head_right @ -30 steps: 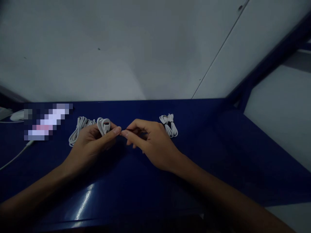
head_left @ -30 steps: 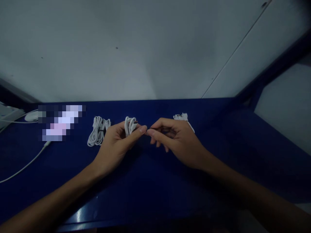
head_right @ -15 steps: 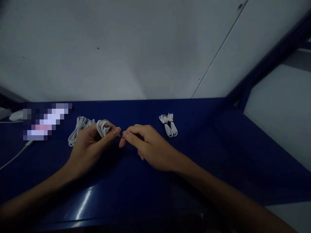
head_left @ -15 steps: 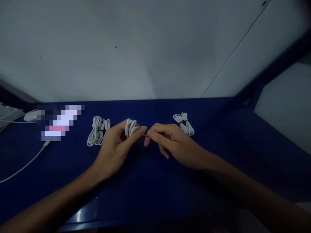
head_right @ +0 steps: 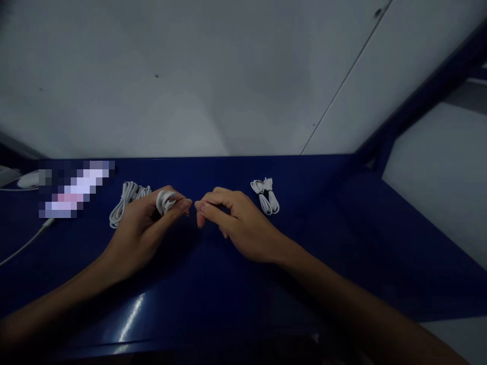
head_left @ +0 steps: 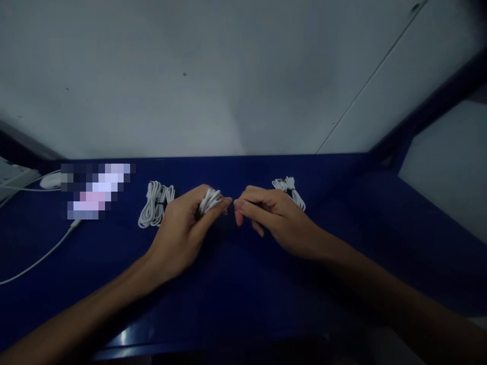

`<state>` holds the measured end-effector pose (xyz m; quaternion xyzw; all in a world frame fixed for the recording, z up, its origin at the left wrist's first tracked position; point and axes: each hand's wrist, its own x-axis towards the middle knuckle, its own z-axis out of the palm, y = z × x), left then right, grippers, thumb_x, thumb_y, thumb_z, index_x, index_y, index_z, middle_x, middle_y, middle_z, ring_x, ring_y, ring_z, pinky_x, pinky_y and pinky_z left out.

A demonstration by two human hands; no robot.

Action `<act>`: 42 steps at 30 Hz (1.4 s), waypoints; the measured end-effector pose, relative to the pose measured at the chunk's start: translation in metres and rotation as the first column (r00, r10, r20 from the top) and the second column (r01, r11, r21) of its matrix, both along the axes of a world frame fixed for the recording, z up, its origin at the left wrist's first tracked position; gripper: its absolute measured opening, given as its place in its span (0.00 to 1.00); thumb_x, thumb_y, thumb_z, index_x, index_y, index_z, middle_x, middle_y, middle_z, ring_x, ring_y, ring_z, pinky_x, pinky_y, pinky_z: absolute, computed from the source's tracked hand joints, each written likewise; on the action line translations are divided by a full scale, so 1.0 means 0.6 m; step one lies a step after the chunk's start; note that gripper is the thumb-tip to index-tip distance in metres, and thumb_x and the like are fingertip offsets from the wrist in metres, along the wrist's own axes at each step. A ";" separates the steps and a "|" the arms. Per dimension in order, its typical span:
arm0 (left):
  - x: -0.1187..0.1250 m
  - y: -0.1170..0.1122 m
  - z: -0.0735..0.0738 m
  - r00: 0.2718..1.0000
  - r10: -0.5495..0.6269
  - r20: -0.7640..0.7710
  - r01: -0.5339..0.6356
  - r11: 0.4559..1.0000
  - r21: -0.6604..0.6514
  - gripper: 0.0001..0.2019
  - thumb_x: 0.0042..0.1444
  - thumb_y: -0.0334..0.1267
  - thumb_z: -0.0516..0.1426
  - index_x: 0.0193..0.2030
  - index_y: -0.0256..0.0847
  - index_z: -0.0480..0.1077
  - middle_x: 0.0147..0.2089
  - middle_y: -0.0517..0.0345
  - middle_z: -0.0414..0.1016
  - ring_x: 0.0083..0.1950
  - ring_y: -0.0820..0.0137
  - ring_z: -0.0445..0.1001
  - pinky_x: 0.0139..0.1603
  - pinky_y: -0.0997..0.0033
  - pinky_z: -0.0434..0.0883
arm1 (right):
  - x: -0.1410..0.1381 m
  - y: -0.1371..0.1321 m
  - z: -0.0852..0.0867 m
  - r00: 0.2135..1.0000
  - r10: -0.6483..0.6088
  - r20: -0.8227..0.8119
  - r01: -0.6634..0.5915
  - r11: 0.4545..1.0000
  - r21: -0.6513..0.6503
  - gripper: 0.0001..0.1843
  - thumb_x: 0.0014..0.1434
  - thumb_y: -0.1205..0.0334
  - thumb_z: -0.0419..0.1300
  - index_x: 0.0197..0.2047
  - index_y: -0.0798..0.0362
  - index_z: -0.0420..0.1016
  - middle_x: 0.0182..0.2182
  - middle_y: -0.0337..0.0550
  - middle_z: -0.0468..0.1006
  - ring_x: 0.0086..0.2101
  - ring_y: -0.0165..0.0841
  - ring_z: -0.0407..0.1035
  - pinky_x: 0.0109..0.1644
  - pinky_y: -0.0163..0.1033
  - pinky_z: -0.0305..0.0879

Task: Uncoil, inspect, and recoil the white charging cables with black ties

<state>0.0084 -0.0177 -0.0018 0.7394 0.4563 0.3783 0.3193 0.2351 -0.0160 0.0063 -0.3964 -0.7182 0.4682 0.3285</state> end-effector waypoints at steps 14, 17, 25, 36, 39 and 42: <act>0.003 -0.001 0.002 0.987 0.025 0.160 -0.008 0.994 -0.106 0.10 0.71 0.46 0.65 0.40 0.44 0.80 0.33 0.63 0.74 0.35 0.70 0.68 0.36 0.69 0.64 | 0.004 0.010 -0.007 0.996 -0.032 -0.080 0.035 0.999 0.032 0.21 0.77 0.51 0.61 0.34 0.52 0.84 0.32 0.37 0.80 0.25 0.26 0.65 0.30 0.38 0.61; 0.003 -0.003 0.004 0.989 0.005 0.150 0.013 0.993 -0.114 0.11 0.72 0.45 0.64 0.39 0.43 0.80 0.33 0.63 0.73 0.34 0.70 0.67 0.35 0.70 0.64 | 0.005 0.010 -0.005 0.998 -0.029 -0.047 0.032 0.998 0.054 0.20 0.78 0.52 0.61 0.38 0.50 0.87 0.31 0.37 0.78 0.25 0.27 0.66 0.31 0.38 0.61; -0.001 0.001 0.003 0.991 -0.023 0.136 0.045 0.985 -0.165 0.11 0.71 0.47 0.64 0.41 0.42 0.78 0.32 0.63 0.70 0.32 0.70 0.64 0.32 0.69 0.62 | 0.010 0.015 -0.010 0.998 0.028 -0.048 -0.027 1.000 0.013 0.20 0.78 0.52 0.60 0.36 0.51 0.84 0.29 0.36 0.76 0.25 0.26 0.66 0.31 0.35 0.62; 0.002 -0.002 0.004 0.980 0.088 0.180 -0.065 0.990 -0.125 0.10 0.69 0.46 0.67 0.39 0.44 0.82 0.30 0.63 0.72 0.32 0.71 0.66 0.34 0.68 0.63 | 0.009 0.017 -0.013 0.993 0.050 -0.105 -0.054 0.998 -0.035 0.20 0.78 0.50 0.60 0.41 0.51 0.88 0.28 0.37 0.78 0.27 0.28 0.70 0.29 0.34 0.65; 0.004 -0.002 0.005 0.970 0.110 0.216 -0.082 0.988 -0.132 0.10 0.69 0.47 0.67 0.38 0.44 0.82 0.27 0.65 0.69 0.29 0.72 0.62 0.31 0.67 0.61 | 0.009 0.014 -0.011 0.992 0.068 -0.103 -0.073 0.996 -0.046 0.19 0.78 0.51 0.60 0.42 0.51 0.89 0.29 0.38 0.78 0.28 0.28 0.70 0.29 0.34 0.65; 0.003 -0.001 0.005 0.966 0.107 0.237 -0.073 0.986 -0.148 0.11 0.69 0.48 0.67 0.38 0.44 0.81 0.27 0.65 0.68 0.28 0.72 0.61 0.30 0.67 0.59 | 0.007 0.011 -0.008 0.993 0.067 -0.094 -0.072 0.996 -0.046 0.19 0.78 0.53 0.59 0.41 0.50 0.88 0.29 0.37 0.78 0.28 0.28 0.70 0.29 0.34 0.64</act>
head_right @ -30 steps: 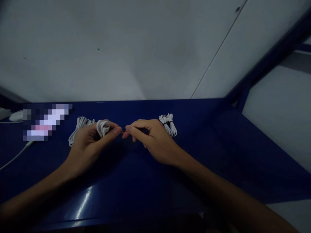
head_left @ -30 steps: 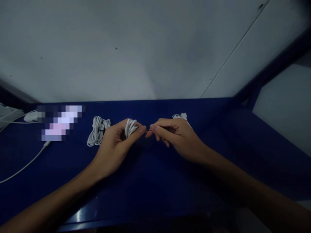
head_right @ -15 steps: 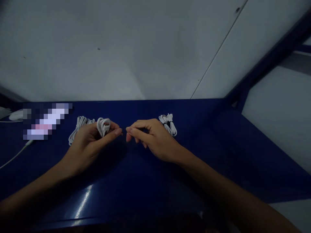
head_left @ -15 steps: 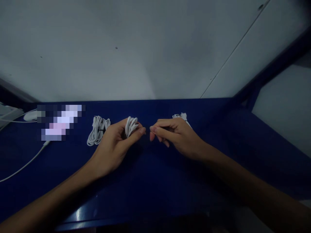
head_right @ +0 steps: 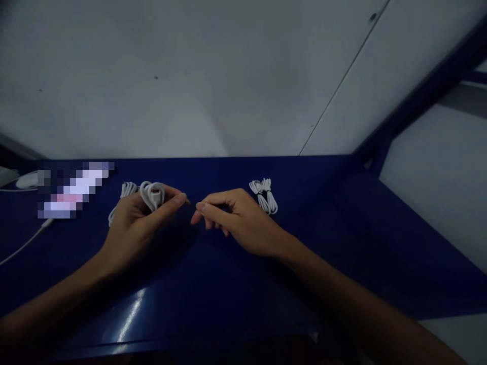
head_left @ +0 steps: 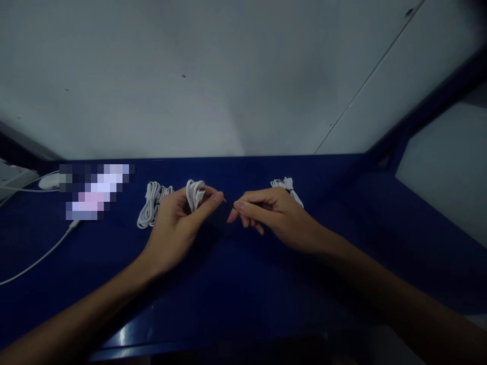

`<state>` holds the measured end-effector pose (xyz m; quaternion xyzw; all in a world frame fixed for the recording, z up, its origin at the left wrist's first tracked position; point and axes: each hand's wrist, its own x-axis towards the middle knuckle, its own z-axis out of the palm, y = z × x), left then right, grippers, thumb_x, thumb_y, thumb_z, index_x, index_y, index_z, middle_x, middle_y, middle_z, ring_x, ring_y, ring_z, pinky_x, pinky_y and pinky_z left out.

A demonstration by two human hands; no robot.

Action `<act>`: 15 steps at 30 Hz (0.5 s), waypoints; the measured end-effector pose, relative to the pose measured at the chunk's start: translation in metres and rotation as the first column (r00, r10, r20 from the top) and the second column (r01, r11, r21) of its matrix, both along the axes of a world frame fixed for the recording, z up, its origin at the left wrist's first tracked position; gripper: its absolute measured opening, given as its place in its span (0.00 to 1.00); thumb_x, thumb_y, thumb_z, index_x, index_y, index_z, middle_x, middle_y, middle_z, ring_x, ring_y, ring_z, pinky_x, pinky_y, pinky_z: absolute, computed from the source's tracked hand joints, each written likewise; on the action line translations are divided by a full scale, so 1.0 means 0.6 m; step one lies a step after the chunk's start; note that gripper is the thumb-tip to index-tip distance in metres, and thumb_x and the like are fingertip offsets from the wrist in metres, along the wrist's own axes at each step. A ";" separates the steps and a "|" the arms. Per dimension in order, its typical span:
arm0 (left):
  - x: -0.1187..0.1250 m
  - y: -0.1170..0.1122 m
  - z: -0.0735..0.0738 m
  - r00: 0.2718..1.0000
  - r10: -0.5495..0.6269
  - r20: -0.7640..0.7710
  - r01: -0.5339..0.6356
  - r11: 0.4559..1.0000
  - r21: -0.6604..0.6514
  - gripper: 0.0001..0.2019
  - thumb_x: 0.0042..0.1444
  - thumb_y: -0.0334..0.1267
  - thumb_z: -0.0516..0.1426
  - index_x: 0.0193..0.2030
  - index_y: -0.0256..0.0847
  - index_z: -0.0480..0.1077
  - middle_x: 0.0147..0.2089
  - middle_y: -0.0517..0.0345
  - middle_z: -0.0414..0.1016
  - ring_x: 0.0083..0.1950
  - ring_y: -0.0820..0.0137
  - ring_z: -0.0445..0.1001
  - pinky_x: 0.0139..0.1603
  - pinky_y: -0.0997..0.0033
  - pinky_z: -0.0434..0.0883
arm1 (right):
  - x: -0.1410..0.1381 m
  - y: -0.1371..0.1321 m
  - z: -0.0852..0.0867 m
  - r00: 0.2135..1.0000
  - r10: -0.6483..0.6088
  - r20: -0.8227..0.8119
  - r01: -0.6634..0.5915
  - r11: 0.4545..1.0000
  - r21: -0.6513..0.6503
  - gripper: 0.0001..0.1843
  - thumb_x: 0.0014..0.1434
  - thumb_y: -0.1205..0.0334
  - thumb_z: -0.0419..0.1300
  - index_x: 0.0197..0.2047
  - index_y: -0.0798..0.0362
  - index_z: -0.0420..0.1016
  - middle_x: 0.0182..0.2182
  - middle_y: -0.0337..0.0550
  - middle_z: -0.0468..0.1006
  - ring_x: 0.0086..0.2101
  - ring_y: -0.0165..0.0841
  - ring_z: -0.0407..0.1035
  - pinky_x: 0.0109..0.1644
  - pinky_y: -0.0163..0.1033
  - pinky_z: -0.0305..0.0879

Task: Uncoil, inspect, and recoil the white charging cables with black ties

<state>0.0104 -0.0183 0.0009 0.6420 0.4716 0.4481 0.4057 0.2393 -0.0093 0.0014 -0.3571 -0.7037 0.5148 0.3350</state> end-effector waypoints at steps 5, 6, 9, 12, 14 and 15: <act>-0.002 0.003 -0.007 0.999 0.044 0.012 -0.044 0.999 -0.012 0.11 0.68 0.48 0.68 0.40 0.45 0.81 0.26 0.66 0.64 0.27 0.72 0.59 0.28 0.67 0.56 | -0.002 -0.002 0.002 1.000 -0.018 0.020 0.018 1.000 0.017 0.18 0.78 0.54 0.60 0.39 0.50 0.88 0.29 0.37 0.78 0.27 0.27 0.68 0.29 0.34 0.63; -0.002 0.003 -0.009 0.999 0.047 0.021 -0.047 0.999 -0.018 0.11 0.67 0.49 0.68 0.40 0.45 0.81 0.26 0.66 0.64 0.28 0.72 0.58 0.27 0.67 0.56 | -0.002 -0.002 0.001 1.000 -0.017 0.018 0.017 1.000 0.015 0.18 0.78 0.54 0.60 0.39 0.51 0.88 0.29 0.37 0.78 0.27 0.27 0.68 0.29 0.34 0.63; -0.003 0.004 -0.010 0.999 0.024 0.035 -0.023 0.999 -0.049 0.11 0.68 0.50 0.68 0.40 0.45 0.80 0.26 0.66 0.63 0.27 0.73 0.58 0.27 0.68 0.55 | -0.001 0.000 -0.003 1.000 -0.019 0.003 0.019 1.000 -0.007 0.18 0.77 0.54 0.61 0.39 0.51 0.88 0.29 0.37 0.78 0.27 0.27 0.69 0.29 0.34 0.64; -0.002 0.004 -0.007 0.999 0.012 0.030 -0.011 0.999 -0.046 0.11 0.69 0.49 0.67 0.40 0.45 0.80 0.26 0.66 0.64 0.27 0.73 0.58 0.28 0.68 0.55 | 0.000 0.002 -0.007 1.000 -0.007 -0.011 0.006 0.999 -0.053 0.19 0.77 0.52 0.61 0.40 0.51 0.89 0.29 0.39 0.79 0.28 0.29 0.71 0.29 0.34 0.64; -0.001 0.004 -0.004 0.999 0.010 0.033 -0.009 1.000 -0.029 0.10 0.69 0.47 0.67 0.40 0.44 0.80 0.26 0.66 0.65 0.28 0.73 0.59 0.28 0.68 0.56 | 0.000 0.003 -0.008 1.000 0.005 -0.027 -0.008 0.996 -0.085 0.22 0.78 0.48 0.59 0.41 0.52 0.89 0.30 0.41 0.80 0.30 0.29 0.72 0.29 0.34 0.66; -0.001 0.003 -0.003 1.000 0.007 0.030 -0.006 1.000 -0.021 0.10 0.69 0.47 0.66 0.39 0.44 0.80 0.27 0.65 0.66 0.28 0.72 0.60 0.28 0.68 0.57 | -0.001 0.003 -0.008 0.999 0.006 -0.038 -0.009 0.995 -0.100 0.24 0.79 0.46 0.58 0.43 0.52 0.89 0.31 0.41 0.80 0.30 0.30 0.73 0.29 0.34 0.66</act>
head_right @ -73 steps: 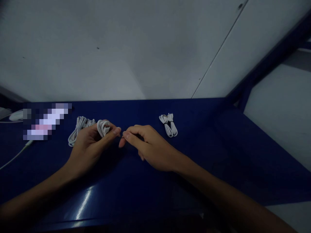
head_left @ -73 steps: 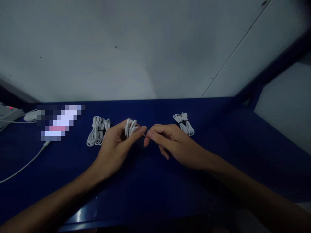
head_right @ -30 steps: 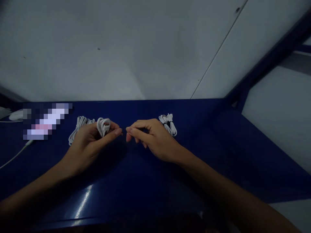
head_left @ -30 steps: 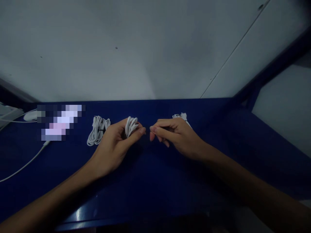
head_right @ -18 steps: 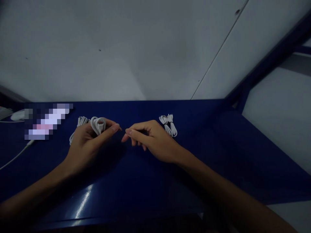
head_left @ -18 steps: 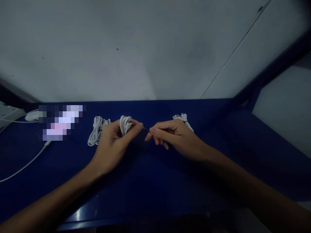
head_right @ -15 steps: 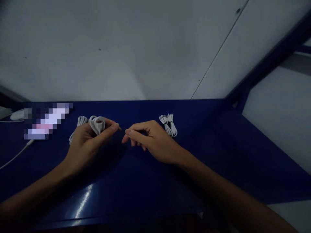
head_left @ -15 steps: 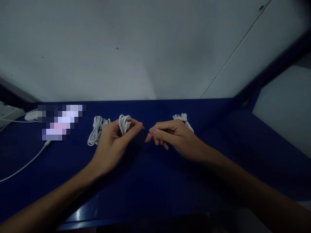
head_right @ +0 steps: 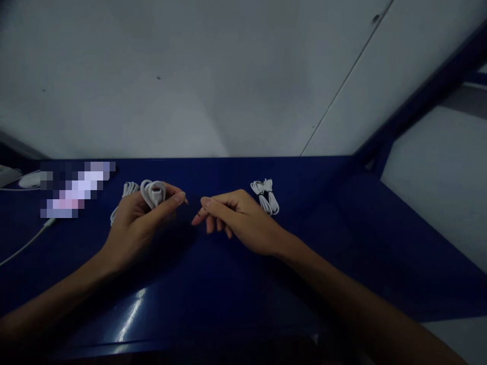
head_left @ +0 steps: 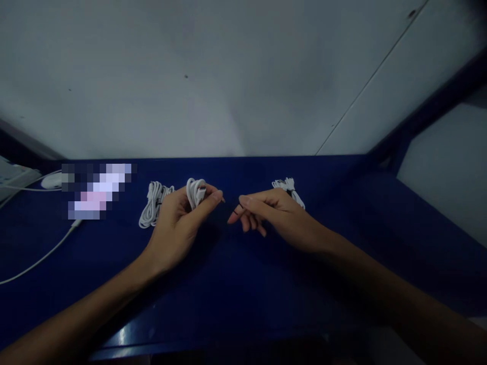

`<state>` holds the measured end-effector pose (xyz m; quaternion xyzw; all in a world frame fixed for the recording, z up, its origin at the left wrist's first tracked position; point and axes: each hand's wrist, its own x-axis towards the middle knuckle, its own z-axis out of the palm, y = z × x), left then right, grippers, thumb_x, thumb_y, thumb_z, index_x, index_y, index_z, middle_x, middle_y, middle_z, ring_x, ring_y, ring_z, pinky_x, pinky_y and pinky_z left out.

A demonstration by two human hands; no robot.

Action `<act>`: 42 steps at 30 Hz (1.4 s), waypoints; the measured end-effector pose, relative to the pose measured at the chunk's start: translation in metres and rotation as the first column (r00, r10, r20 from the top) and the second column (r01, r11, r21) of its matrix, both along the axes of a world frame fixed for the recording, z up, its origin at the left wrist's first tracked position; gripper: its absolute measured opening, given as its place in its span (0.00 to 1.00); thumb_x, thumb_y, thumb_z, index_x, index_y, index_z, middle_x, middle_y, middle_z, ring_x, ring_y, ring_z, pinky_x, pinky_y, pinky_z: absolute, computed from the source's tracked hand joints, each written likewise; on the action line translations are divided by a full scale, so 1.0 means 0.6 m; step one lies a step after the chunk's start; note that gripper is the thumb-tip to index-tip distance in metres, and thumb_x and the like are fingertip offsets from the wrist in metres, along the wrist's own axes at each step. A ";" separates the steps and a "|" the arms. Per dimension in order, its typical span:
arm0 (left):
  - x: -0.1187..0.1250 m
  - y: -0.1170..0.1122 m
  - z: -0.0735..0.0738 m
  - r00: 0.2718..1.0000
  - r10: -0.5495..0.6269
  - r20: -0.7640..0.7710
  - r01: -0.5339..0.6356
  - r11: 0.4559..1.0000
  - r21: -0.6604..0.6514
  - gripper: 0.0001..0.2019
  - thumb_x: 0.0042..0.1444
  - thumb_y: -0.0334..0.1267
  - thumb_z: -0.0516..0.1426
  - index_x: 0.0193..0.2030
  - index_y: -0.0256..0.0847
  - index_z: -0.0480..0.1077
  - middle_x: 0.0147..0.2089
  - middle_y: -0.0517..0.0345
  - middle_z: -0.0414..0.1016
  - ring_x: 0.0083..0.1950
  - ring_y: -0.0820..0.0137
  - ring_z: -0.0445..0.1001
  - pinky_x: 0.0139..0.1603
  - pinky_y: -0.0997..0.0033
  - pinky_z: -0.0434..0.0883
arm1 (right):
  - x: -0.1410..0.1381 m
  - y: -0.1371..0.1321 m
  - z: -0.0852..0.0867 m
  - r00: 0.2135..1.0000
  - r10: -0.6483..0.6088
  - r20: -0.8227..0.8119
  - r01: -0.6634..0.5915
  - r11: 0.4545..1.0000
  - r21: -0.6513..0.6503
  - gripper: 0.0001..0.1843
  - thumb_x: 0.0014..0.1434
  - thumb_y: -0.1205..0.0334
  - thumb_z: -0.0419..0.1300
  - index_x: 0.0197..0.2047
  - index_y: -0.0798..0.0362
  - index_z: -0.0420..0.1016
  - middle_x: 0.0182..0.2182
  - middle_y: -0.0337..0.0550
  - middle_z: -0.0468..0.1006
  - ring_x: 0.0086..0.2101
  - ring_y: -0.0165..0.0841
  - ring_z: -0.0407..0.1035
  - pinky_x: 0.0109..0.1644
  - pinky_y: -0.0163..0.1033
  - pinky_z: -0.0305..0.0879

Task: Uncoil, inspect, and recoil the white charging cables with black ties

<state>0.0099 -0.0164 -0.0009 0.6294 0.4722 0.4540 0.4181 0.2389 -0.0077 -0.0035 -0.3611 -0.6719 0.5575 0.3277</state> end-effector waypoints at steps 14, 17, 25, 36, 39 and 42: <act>-0.001 -0.002 0.005 0.988 -0.151 -0.030 0.150 0.988 -0.018 0.11 0.72 0.44 0.64 0.39 0.43 0.78 0.30 0.64 0.70 0.29 0.71 0.62 0.30 0.70 0.60 | -0.008 0.003 0.000 0.988 -0.025 -0.150 0.004 0.991 -0.136 0.11 0.73 0.55 0.67 0.44 0.54 0.84 0.42 0.46 0.83 0.38 0.33 0.79 0.29 0.31 0.76; -0.001 -0.001 0.003 0.986 -0.168 0.007 0.169 0.984 -0.053 0.11 0.72 0.45 0.64 0.39 0.43 0.78 0.29 0.64 0.68 0.29 0.73 0.60 0.29 0.70 0.58 | -0.008 0.003 0.000 0.984 0.010 -0.176 -0.046 0.978 -0.201 0.10 0.73 0.55 0.67 0.45 0.54 0.82 0.42 0.46 0.85 0.41 0.34 0.81 0.30 0.31 0.77; -0.001 0.003 -0.005 0.982 -0.128 0.139 0.156 0.964 -0.215 0.16 0.68 0.48 0.68 0.57 0.44 0.79 0.29 0.66 0.66 0.28 0.72 0.62 0.28 0.70 0.59 | -0.006 0.003 -0.010 0.972 -0.197 0.126 0.180 0.975 0.131 0.09 0.73 0.56 0.66 0.44 0.52 0.82 0.40 0.46 0.86 0.40 0.38 0.81 0.32 0.39 0.75; 0.009 0.011 -0.006 0.889 -0.033 0.456 0.240 0.883 -0.404 0.12 0.73 0.38 0.58 0.55 0.33 0.78 0.44 0.47 0.82 0.38 0.64 0.81 0.45 0.63 0.78 | 0.004 0.007 -0.039 0.626 -0.529 0.573 -0.018 0.725 0.688 0.04 0.71 0.66 0.69 0.40 0.54 0.81 0.43 0.47 0.82 0.41 0.40 0.76 0.38 0.43 0.68; 0.011 0.011 -0.005 0.888 -0.033 0.459 0.248 0.875 -0.416 0.16 0.75 0.40 0.55 0.56 0.30 0.78 0.47 0.42 0.84 0.40 0.60 0.83 0.48 0.60 0.80 | 0.005 0.007 -0.037 0.621 -0.562 0.546 0.015 0.705 0.709 0.05 0.68 0.63 0.73 0.41 0.53 0.82 0.43 0.47 0.82 0.43 0.43 0.76 0.36 0.43 0.67; 0.012 0.010 -0.004 0.869 -0.060 0.491 0.293 0.862 -0.414 0.19 0.76 0.41 0.53 0.58 0.30 0.79 0.49 0.39 0.85 0.43 0.57 0.85 0.51 0.57 0.80 | 0.001 0.006 -0.028 0.680 -0.584 0.444 0.151 0.704 0.694 0.04 0.70 0.62 0.70 0.41 0.52 0.83 0.42 0.46 0.83 0.44 0.43 0.75 0.40 0.45 0.69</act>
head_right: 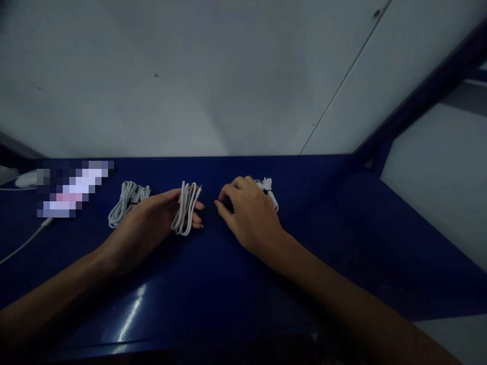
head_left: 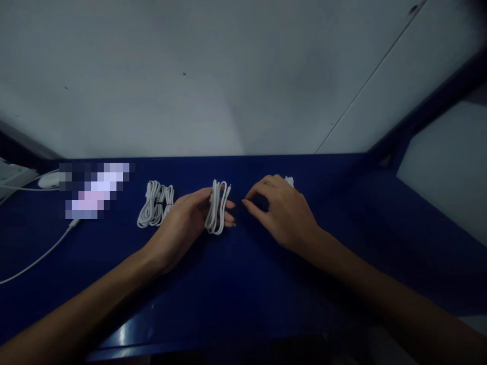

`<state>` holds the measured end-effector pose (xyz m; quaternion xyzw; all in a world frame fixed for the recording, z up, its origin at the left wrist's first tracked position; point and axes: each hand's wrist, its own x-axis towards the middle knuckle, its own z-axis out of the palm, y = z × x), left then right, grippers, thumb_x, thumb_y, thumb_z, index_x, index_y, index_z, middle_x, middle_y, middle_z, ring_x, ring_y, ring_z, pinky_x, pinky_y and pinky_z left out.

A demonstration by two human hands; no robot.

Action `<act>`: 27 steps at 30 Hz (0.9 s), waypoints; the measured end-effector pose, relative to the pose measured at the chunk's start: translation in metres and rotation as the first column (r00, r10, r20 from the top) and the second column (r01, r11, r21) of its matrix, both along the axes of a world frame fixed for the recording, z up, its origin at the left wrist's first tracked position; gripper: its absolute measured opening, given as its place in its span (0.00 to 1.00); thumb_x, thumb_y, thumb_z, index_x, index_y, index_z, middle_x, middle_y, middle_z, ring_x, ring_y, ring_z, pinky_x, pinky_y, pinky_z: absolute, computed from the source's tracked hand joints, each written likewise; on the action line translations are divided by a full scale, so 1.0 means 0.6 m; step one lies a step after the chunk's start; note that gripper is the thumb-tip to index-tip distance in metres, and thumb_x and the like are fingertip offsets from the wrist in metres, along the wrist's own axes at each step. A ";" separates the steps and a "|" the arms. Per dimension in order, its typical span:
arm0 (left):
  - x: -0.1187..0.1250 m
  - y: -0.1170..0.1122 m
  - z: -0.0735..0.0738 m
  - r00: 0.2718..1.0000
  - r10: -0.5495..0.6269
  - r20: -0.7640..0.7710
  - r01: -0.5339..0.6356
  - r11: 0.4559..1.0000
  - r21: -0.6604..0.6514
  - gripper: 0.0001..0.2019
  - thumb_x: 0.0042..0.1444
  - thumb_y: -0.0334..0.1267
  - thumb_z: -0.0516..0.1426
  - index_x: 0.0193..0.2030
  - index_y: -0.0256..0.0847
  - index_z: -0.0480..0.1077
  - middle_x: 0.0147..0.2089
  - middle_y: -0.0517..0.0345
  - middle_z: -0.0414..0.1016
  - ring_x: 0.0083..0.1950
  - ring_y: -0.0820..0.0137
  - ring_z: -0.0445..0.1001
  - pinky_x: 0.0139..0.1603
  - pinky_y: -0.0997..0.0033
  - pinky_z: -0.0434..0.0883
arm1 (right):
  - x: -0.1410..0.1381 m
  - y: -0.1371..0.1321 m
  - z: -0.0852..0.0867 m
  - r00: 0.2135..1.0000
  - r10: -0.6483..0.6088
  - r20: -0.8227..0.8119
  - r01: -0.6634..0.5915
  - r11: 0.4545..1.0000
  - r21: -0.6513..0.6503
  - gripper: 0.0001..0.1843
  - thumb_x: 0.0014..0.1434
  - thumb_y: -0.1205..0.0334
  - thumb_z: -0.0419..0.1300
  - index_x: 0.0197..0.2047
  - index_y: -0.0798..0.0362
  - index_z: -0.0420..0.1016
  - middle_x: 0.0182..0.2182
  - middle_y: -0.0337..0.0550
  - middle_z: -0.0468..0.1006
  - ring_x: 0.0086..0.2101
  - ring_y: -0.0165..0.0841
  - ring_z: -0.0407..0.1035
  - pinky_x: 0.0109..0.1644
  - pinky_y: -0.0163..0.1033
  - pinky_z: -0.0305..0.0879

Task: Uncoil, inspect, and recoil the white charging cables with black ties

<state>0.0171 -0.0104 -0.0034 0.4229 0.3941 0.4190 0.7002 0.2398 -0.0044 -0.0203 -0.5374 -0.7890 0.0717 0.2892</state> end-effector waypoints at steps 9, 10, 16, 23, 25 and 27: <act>-0.003 -0.006 -0.009 0.990 -0.112 -0.087 0.120 0.989 0.087 0.17 0.71 0.38 0.65 0.65 0.40 0.79 0.59 0.46 0.85 0.52 0.61 0.87 0.60 0.62 0.79 | -0.011 -0.002 0.016 0.737 -0.032 -0.675 -0.333 0.852 -0.404 0.10 0.73 0.55 0.66 0.50 0.49 0.87 0.40 0.42 0.87 0.28 0.30 0.72 0.28 0.38 0.64; -0.002 -0.006 -0.010 0.988 -0.123 -0.095 0.132 0.986 0.102 0.18 0.71 0.39 0.66 0.65 0.41 0.78 0.59 0.46 0.85 0.53 0.60 0.87 0.61 0.61 0.78 | -0.011 -0.001 0.014 0.707 -0.062 -0.704 -0.347 0.837 -0.423 0.10 0.72 0.55 0.67 0.49 0.50 0.87 0.39 0.42 0.87 0.27 0.29 0.71 0.27 0.37 0.63; 0.003 -0.006 -0.008 0.987 -0.132 -0.091 0.139 0.987 0.085 0.23 0.67 0.37 0.69 0.67 0.39 0.75 0.53 0.45 0.88 0.51 0.57 0.88 0.56 0.58 0.82 | -0.010 0.004 0.006 0.571 -0.200 -0.796 -0.453 0.732 -0.509 0.12 0.66 0.53 0.73 0.47 0.52 0.86 0.34 0.40 0.82 0.28 0.26 0.70 0.26 0.30 0.63; -0.003 -0.006 -0.009 0.993 -0.066 -0.101 0.080 0.987 0.138 0.12 0.67 0.37 0.69 0.55 0.39 0.81 0.52 0.48 0.89 0.47 0.60 0.88 0.52 0.62 0.84 | -0.012 -0.001 0.010 0.580 -0.120 -0.806 -0.421 0.802 -0.423 0.10 0.73 0.55 0.65 0.45 0.52 0.82 0.37 0.43 0.83 0.37 0.33 0.78 0.30 0.34 0.71; -0.005 -0.006 -0.011 0.993 -0.022 -0.114 0.039 0.987 0.153 0.10 0.66 0.36 0.70 0.52 0.39 0.82 0.52 0.48 0.89 0.48 0.60 0.88 0.52 0.62 0.84 | -0.015 -0.003 0.009 0.605 -0.077 -0.792 -0.388 0.841 -0.378 0.10 0.76 0.55 0.62 0.46 0.51 0.81 0.39 0.44 0.84 0.38 0.34 0.79 0.33 0.36 0.73; -0.004 -0.005 -0.010 0.992 0.000 -0.124 0.019 0.988 0.153 0.09 0.65 0.37 0.70 0.51 0.39 0.83 0.51 0.47 0.89 0.48 0.59 0.88 0.51 0.61 0.84 | -0.017 -0.004 0.008 0.609 -0.043 -0.792 -0.387 0.855 -0.344 0.09 0.77 0.56 0.61 0.48 0.51 0.80 0.39 0.44 0.84 0.38 0.34 0.79 0.35 0.38 0.73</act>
